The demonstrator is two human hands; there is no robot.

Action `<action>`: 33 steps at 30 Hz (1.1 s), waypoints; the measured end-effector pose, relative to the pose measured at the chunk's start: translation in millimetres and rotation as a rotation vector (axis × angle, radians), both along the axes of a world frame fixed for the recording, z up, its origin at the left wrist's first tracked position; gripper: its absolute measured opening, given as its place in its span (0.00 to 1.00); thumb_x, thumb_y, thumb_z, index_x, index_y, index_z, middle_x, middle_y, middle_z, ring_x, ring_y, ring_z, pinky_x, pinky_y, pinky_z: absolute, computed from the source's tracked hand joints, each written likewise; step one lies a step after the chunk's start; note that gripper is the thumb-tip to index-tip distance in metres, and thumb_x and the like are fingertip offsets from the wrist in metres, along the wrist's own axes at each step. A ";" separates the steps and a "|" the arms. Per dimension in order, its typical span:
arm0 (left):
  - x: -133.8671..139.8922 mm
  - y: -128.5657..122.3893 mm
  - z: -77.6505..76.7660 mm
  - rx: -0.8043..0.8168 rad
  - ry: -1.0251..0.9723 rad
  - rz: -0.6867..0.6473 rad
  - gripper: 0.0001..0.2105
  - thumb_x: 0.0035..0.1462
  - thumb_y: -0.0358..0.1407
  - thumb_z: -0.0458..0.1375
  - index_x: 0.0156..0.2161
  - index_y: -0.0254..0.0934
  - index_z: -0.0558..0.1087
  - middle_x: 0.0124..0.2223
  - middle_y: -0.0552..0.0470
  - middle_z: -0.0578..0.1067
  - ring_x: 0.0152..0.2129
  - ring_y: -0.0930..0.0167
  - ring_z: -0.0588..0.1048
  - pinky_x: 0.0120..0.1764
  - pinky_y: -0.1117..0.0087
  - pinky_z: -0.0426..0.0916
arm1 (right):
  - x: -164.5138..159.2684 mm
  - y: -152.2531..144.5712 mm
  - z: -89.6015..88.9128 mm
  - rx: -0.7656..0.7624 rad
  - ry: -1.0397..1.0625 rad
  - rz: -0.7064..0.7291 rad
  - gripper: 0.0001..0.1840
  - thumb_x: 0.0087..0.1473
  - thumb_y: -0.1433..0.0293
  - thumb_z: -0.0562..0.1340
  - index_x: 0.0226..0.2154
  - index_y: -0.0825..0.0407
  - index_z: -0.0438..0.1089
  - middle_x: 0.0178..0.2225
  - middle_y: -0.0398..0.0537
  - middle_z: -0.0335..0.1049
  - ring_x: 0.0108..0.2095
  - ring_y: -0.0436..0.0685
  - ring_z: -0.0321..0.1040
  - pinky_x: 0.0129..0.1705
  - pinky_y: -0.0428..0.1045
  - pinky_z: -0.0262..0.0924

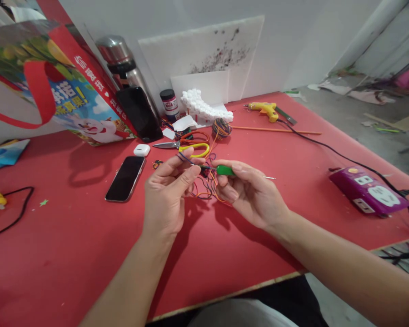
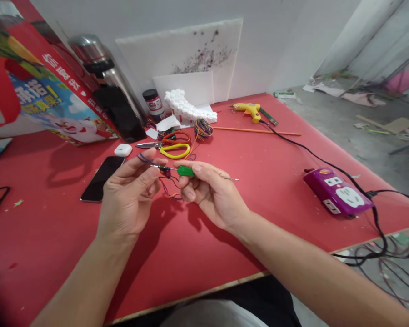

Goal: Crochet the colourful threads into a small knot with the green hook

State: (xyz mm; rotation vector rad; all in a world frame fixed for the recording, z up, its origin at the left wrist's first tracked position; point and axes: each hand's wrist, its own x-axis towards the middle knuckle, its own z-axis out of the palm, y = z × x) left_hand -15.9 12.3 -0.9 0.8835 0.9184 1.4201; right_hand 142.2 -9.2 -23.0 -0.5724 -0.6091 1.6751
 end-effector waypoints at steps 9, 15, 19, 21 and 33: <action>-0.9 1.4 2.9 -0.071 0.011 -0.014 0.19 0.40 0.25 0.76 0.41 0.39 0.87 0.30 0.55 0.79 0.26 0.78 0.74 0.27 0.80 0.67 | -0.5 -1.9 -3.5 0.022 -0.019 -0.012 0.12 0.56 0.64 0.75 0.42 0.51 0.87 0.29 0.44 0.79 0.23 0.45 0.62 0.32 0.46 0.67; -4.6 2.4 6.8 -0.158 -0.058 -0.089 0.21 0.36 0.25 0.78 0.41 0.37 0.87 0.26 0.58 0.76 0.17 0.83 0.66 0.20 0.83 0.57 | 1.1 -0.9 -4.4 0.039 -0.044 0.006 0.13 0.58 0.63 0.74 0.43 0.51 0.87 0.30 0.46 0.78 0.24 0.47 0.61 0.31 0.47 0.66; -4.0 1.5 6.3 -0.094 -0.025 -0.086 0.17 0.39 0.28 0.78 0.39 0.37 0.88 0.26 0.57 0.75 0.16 0.83 0.65 0.19 0.80 0.59 | 3.5 1.9 -5.6 -0.009 -0.041 0.005 0.11 0.59 0.65 0.71 0.43 0.52 0.86 0.30 0.45 0.77 0.24 0.47 0.58 0.32 0.48 0.67; -3.5 1.0 5.4 -0.060 -0.001 -0.069 0.14 0.42 0.30 0.77 0.38 0.37 0.88 0.26 0.56 0.74 0.17 0.82 0.66 0.20 0.80 0.60 | 4.1 3.0 -6.2 -0.020 -0.038 0.004 0.11 0.60 0.65 0.70 0.43 0.52 0.86 0.30 0.45 0.76 0.24 0.47 0.58 0.32 0.47 0.67; -1.0 0.3 -0.6 -0.047 0.055 0.010 0.21 0.37 0.25 0.78 0.41 0.39 0.87 0.28 0.58 0.76 0.25 0.80 0.73 0.31 0.82 0.71 | -0.5 1.1 -7.3 0.005 -0.041 -0.017 0.11 0.56 0.65 0.74 0.41 0.52 0.86 0.29 0.46 0.78 0.23 0.47 0.61 0.32 0.49 0.68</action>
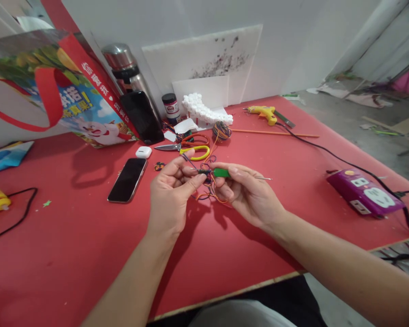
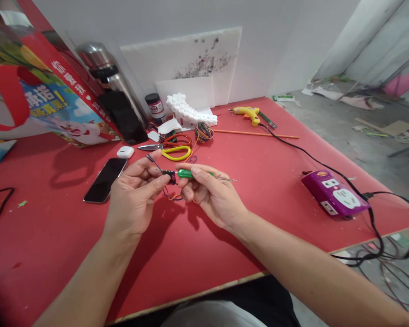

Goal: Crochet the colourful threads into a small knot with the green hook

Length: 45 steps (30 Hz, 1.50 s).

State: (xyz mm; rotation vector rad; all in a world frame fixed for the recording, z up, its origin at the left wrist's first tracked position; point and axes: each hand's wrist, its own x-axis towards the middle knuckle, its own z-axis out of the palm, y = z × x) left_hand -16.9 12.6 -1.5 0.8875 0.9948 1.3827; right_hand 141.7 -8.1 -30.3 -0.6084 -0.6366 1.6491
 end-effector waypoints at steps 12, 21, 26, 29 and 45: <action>1.8 -1.7 -5.8 0.037 0.003 -0.066 0.10 0.50 0.35 0.77 0.39 0.39 0.87 0.28 0.55 0.76 0.19 0.80 0.66 0.22 0.77 0.62 | 5.5 10.4 -2.0 -0.148 0.164 0.099 0.08 0.63 0.69 0.68 0.39 0.55 0.82 0.27 0.42 0.73 0.23 0.45 0.57 0.28 0.42 0.64; -3.3 10.4 -9.9 0.046 0.011 0.099 0.10 0.47 0.38 0.78 0.35 0.41 0.87 0.35 0.52 0.83 0.19 0.80 0.68 0.21 0.76 0.63 | 6.2 12.0 -1.7 -0.138 0.183 0.104 0.09 0.62 0.70 0.66 0.39 0.56 0.82 0.28 0.43 0.72 0.22 0.45 0.54 0.27 0.43 0.62; -4.6 11.5 -9.8 0.027 -0.002 0.056 0.13 0.47 0.40 0.78 0.40 0.41 0.88 0.44 0.49 0.85 0.21 0.79 0.72 0.21 0.76 0.66 | 6.0 10.7 -0.5 -0.127 0.156 0.131 0.11 0.61 0.69 0.65 0.38 0.56 0.84 0.27 0.43 0.73 0.21 0.45 0.51 0.27 0.44 0.61; -4.4 10.8 -10.5 0.028 0.009 0.039 0.10 0.47 0.40 0.77 0.36 0.41 0.88 0.44 0.47 0.86 0.23 0.77 0.75 0.21 0.77 0.67 | 6.1 10.1 0.1 -0.121 0.123 0.137 0.11 0.61 0.69 0.65 0.38 0.54 0.84 0.27 0.42 0.73 0.21 0.46 0.51 0.27 0.45 0.62; -6.5 6.6 -1.6 0.060 -0.108 0.016 0.12 0.42 0.33 0.70 0.36 0.37 0.89 0.41 0.43 0.86 0.26 0.75 0.74 0.24 0.79 0.67 | 7.6 10.1 -1.2 -0.111 0.187 0.171 0.10 0.61 0.71 0.66 0.39 0.56 0.84 0.27 0.42 0.74 0.20 0.43 0.52 0.26 0.42 0.59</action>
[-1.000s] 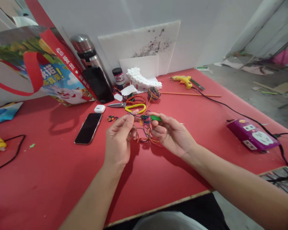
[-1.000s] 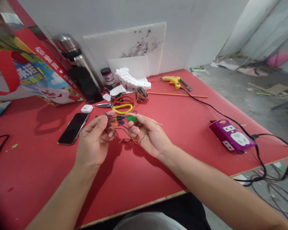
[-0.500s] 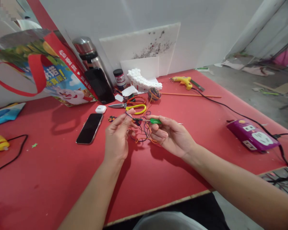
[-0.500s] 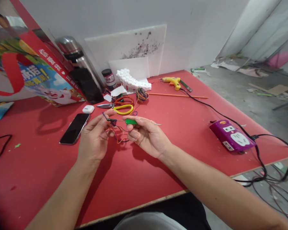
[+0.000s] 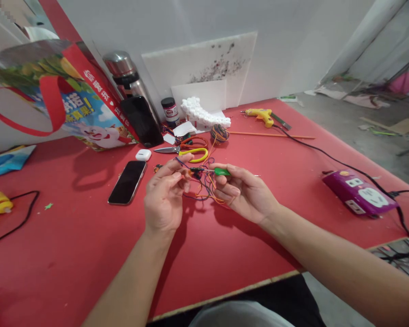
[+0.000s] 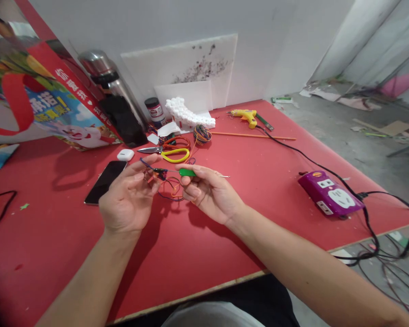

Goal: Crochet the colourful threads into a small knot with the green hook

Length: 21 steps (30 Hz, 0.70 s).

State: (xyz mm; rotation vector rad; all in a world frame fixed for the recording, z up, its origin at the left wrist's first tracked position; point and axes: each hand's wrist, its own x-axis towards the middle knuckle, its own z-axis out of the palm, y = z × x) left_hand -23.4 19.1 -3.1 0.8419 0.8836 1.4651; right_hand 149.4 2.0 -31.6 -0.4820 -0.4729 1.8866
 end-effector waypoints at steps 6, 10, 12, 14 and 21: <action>3.6 -2.9 1.8 0.073 0.071 -0.038 0.20 0.41 0.28 0.77 0.43 0.43 0.89 0.37 0.51 0.83 0.22 0.82 0.66 0.22 0.83 0.62 | -0.1 1.5 -4.4 0.015 0.002 -0.006 0.10 0.60 0.70 0.67 0.39 0.55 0.85 0.28 0.42 0.75 0.20 0.43 0.52 0.26 0.42 0.61; 6.2 -3.1 -0.7 0.004 0.091 0.015 0.24 0.36 0.26 0.80 0.42 0.43 0.89 0.29 0.58 0.76 0.20 0.84 0.66 0.20 0.85 0.60 | -0.8 0.4 -5.7 0.058 -0.037 -0.015 0.10 0.59 0.68 0.70 0.41 0.54 0.85 0.29 0.43 0.76 0.22 0.44 0.56 0.29 0.43 0.65; 9.3 -4.3 -1.0 -0.067 0.055 0.008 0.26 0.33 0.26 0.81 0.42 0.42 0.88 0.27 0.60 0.74 0.18 0.84 0.65 0.19 0.86 0.58 | -2.1 -2.3 -4.6 0.105 -0.068 -0.049 0.11 0.59 0.66 0.72 0.43 0.53 0.86 0.30 0.44 0.77 0.24 0.45 0.60 0.31 0.44 0.67; 14.1 -7.4 0.0 -0.146 -0.027 -0.027 0.25 0.31 0.26 0.82 0.41 0.40 0.88 0.25 0.61 0.73 0.17 0.85 0.64 0.18 0.86 0.58 | -4.2 -6.0 -2.8 0.173 -0.116 -0.109 0.12 0.59 0.64 0.74 0.44 0.51 0.86 0.31 0.45 0.78 0.26 0.47 0.63 0.32 0.46 0.67; 23.2 -19.1 3.4 -0.188 -0.164 -0.058 0.21 0.36 0.26 0.80 0.40 0.38 0.88 0.23 0.62 0.71 0.15 0.86 0.63 0.20 0.86 0.60 | -11.2 -13.7 -0.9 0.281 -0.264 -0.251 0.15 0.59 0.59 0.76 0.47 0.47 0.86 0.31 0.45 0.79 0.27 0.50 0.69 0.31 0.48 0.68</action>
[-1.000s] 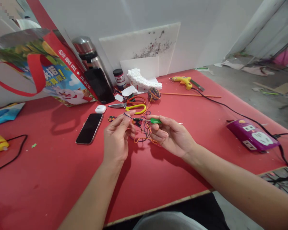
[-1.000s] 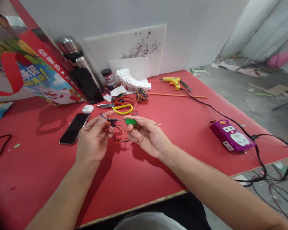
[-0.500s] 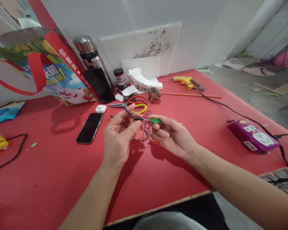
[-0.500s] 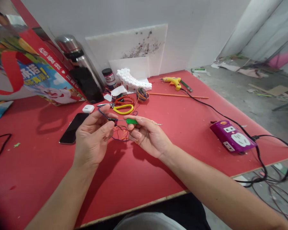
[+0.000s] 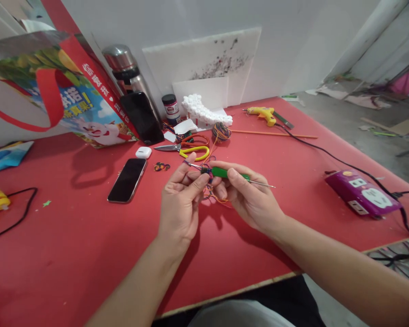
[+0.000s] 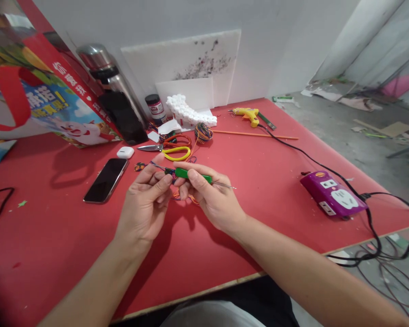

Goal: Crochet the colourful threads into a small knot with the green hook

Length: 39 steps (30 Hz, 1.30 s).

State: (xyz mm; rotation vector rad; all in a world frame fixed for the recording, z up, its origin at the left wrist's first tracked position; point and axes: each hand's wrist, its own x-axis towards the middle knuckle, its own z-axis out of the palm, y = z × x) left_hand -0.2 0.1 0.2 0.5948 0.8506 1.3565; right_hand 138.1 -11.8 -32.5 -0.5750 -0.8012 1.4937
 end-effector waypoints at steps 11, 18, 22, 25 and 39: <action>-11.2 8.0 -5.7 0.153 0.190 0.006 0.15 0.48 0.38 0.79 0.43 0.40 0.89 0.27 0.57 0.74 0.15 0.85 0.62 0.18 0.83 0.55 | 1.5 2.5 2.0 -0.026 -0.015 0.022 0.15 0.57 0.58 0.77 0.45 0.45 0.87 0.30 0.44 0.79 0.27 0.48 0.69 0.31 0.46 0.65; -11.1 11.6 -5.7 0.112 0.174 -0.002 0.20 0.40 0.28 0.80 0.42 0.41 0.88 0.26 0.59 0.74 0.15 0.86 0.60 0.18 0.84 0.54 | 1.1 3.0 -2.8 0.012 -0.005 0.057 0.14 0.59 0.58 0.76 0.45 0.46 0.87 0.31 0.44 0.79 0.27 0.47 0.70 0.31 0.46 0.67; -9.0 8.4 -2.6 0.065 0.136 -0.042 0.21 0.41 0.26 0.79 0.45 0.39 0.87 0.26 0.59 0.73 0.16 0.85 0.61 0.19 0.84 0.55 | 0.5 2.0 -2.3 0.040 -0.006 0.032 0.13 0.60 0.59 0.75 0.46 0.46 0.87 0.31 0.44 0.79 0.26 0.48 0.70 0.31 0.46 0.67; -7.4 4.2 -0.9 0.067 0.138 -0.033 0.22 0.43 0.26 0.78 0.47 0.39 0.86 0.26 0.61 0.72 0.17 0.84 0.62 0.20 0.84 0.59 | 1.2 0.7 -2.7 0.069 -0.044 0.003 0.14 0.63 0.59 0.73 0.47 0.46 0.86 0.31 0.44 0.79 0.27 0.49 0.71 0.32 0.48 0.69; -4.5 -1.9 -2.9 0.104 0.174 -0.021 0.27 0.42 0.31 0.81 0.51 0.36 0.84 0.28 0.57 0.79 0.25 0.79 0.73 0.32 0.82 0.70 | 4.8 -11.4 -8.0 0.694 -0.839 -0.420 0.22 0.73 0.73 0.58 0.65 0.48 0.72 0.45 0.53 0.78 0.41 0.57 0.74 0.44 0.54 0.73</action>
